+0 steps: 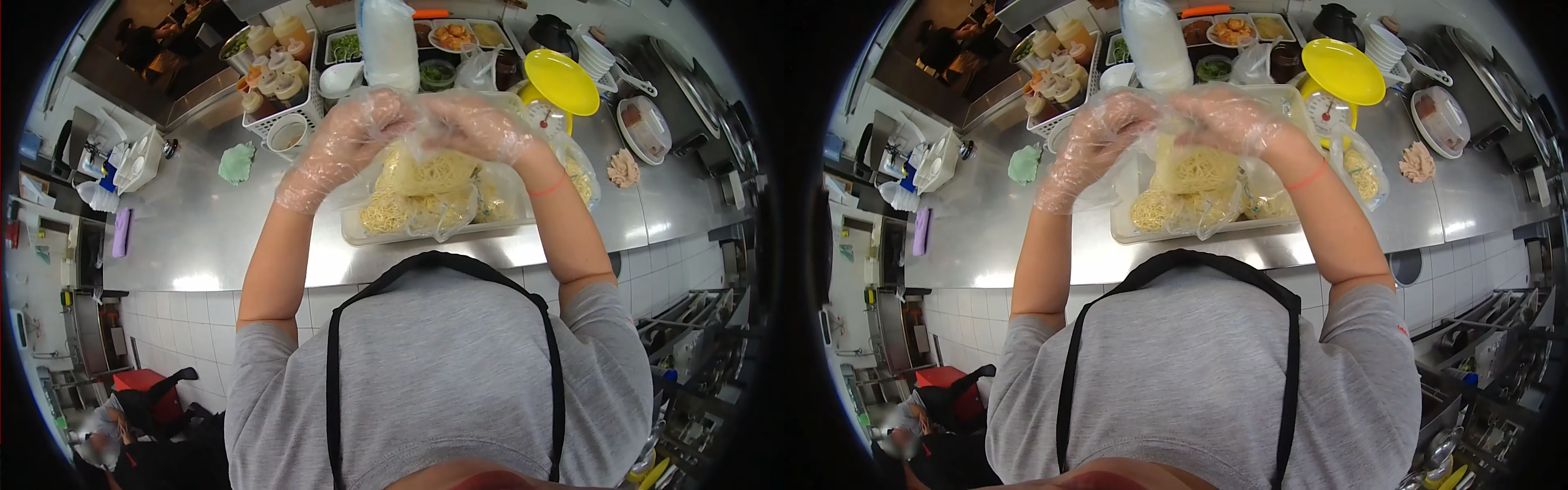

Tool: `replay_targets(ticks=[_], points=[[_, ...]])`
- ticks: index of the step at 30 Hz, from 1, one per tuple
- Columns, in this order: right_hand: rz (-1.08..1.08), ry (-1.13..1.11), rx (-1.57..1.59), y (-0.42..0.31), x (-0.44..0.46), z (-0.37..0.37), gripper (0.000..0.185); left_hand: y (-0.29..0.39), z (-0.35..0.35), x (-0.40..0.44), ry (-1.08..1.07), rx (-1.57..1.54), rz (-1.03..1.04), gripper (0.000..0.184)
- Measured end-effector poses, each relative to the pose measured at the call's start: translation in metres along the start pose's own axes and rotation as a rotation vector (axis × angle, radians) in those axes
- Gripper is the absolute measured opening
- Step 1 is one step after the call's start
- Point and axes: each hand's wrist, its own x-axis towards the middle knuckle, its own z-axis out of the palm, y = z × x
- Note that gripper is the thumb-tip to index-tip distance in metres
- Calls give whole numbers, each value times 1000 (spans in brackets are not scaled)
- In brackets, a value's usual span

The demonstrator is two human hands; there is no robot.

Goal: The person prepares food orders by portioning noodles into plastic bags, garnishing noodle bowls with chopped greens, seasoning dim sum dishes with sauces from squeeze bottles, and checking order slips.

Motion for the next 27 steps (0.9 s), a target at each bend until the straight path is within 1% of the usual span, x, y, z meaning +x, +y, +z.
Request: replay_targets(ticks=[1, 2, 3, 4, 5, 6, 8, 9, 11, 12, 14, 15, 17, 18, 20, 21, 23, 24, 26, 27], points=[[25, -254, 29, 4, 7, -16, 20, 3, -1, 1, 117, 33, 97, 14], [34, -248, 23, 14, 8, -19, 20, 4, -2, 1, 236, 67, 195, 18], [129, -99, 267, 27, 3, -25, 16, 3, -6, -3, 230, 62, 205, 18], [223, 56, 511, 43, -3, -31, 12, 1, -12, -10, 360, -160, 143, 23], [82, 130, 391, 62, -6, -48, 11, -3, -17, -17, 485, -385, 75, 29], [-57, 200, 268, 83, -9, -72, 9, -6, -19, -22, 471, -396, 79, 29], [183, 34, -25, 120, -20, -121, 29, -15, -21, -32, 586, -350, -94, 39], [201, 38, -29, 119, -19, -135, 29, -21, -20, -38, 570, -360, -89, 39], [254, 9, -409, 116, -16, -153, 30, -32, -14, -45, 504, -267, -164, 40], [268, 13, -415, 131, -19, -153, 30, -31, -9, -45, 492, -274, -155, 40], [325, 53, -600, 168, -24, -147, 22, -28, 1, -45, 504, -342, -198, 39], [330, 55, -604, 171, -25, -147, 22, -30, 4, -47, 499, -407, -219, 38], [516, -108, -668, 178, -26, -145, 22, -32, 7, -46, 497, -394, -199, 38], [517, -106, -667, 186, -30, -141, 22, -33, 7, -46, 498, -377, -182, 38], [337, 157, -552, 201, -40, -137, 22, -29, 7, -46, 494, -359, -192, 38], [336, 159, -550, 191, -39, -139, 22, -28, 7, -46, 489, -342, -203, 38], [488, 59, -517, 154, -37, -146, 26, -28, 7, -47, 483, -352, -212, 38], [491, 60, -514, 151, -37, -148, 26, -28, 7, -47, 476, -366, -219, 38], [363, -55, -723, 149, -37, -151, 34, -30, 9, -46, 469, -355, -207, 38], [365, -53, -725, 148, -38, -152, 34, -32, 9, -45, 466, -344, -196, 38]])
